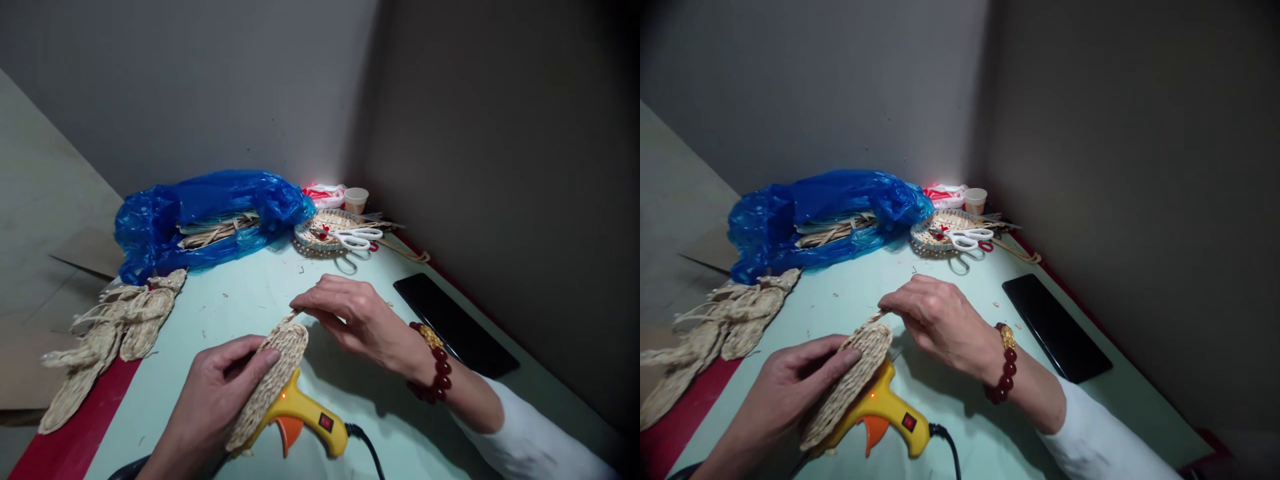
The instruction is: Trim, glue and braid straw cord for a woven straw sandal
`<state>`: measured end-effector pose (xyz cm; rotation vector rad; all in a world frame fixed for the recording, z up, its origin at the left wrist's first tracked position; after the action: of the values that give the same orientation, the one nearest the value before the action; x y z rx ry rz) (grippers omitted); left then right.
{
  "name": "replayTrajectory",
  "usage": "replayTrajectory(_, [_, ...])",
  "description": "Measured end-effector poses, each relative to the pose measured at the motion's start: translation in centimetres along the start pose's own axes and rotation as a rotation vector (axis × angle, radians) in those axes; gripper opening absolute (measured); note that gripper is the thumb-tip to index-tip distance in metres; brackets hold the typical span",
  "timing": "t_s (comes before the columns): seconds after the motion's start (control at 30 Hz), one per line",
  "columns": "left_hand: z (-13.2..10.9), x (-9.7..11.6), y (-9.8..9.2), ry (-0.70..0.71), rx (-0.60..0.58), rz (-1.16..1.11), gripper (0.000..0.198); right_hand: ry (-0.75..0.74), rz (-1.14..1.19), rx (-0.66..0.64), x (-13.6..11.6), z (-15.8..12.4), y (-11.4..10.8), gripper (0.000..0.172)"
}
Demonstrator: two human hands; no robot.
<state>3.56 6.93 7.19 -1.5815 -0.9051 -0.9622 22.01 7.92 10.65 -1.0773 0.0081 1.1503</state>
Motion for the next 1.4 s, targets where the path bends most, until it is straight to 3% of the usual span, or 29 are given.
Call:
replayTrajectory(0.2, [-0.1, 0.0, -0.1, -0.063, 0.097, -0.131, 0.021, -0.015, -0.093, -0.046, 0.0, -0.4, 0.3, 0.035])
replayTrajectory(0.5, [0.1, -1.2, -1.1, -0.1, 0.201, -0.253, 0.034, -0.013, -0.142, 0.164, -0.4, -0.5, 0.6, 0.023])
replayTrajectory(0.77, [-0.2, -2.1, -0.5, -0.119, 0.187, -0.467, 0.035, -0.052, -0.201, 0.309, -1.4, -0.8, 0.9, 0.021])
replayTrajectory(0.93, [-0.3, -2.0, -0.5, -0.087, 0.224, -0.477, 0.03, -0.076, -0.285, 0.296, -2.1, -1.1, 1.4, 0.024])
replayTrajectory(1.13, [-0.6, -2.0, -0.8, -0.071, 0.391, -0.507, 0.031, -0.032, -0.236, 0.293, -2.9, -1.6, 2.6, 0.034])
replayTrajectory(1.4, [-0.4, -1.5, -0.2, -0.024, 0.452, -0.529, 0.026, 0.098, -0.056, 0.281, -3.4, -1.4, 3.3, 0.019])
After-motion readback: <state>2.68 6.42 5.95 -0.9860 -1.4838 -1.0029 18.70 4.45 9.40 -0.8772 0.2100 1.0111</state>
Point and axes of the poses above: each hand's wrist, its own z-axis towards the middle knuckle, its own y-axis out of the palm, x = y × z, the point moved 5 cm from there along z, towards the middle knuckle
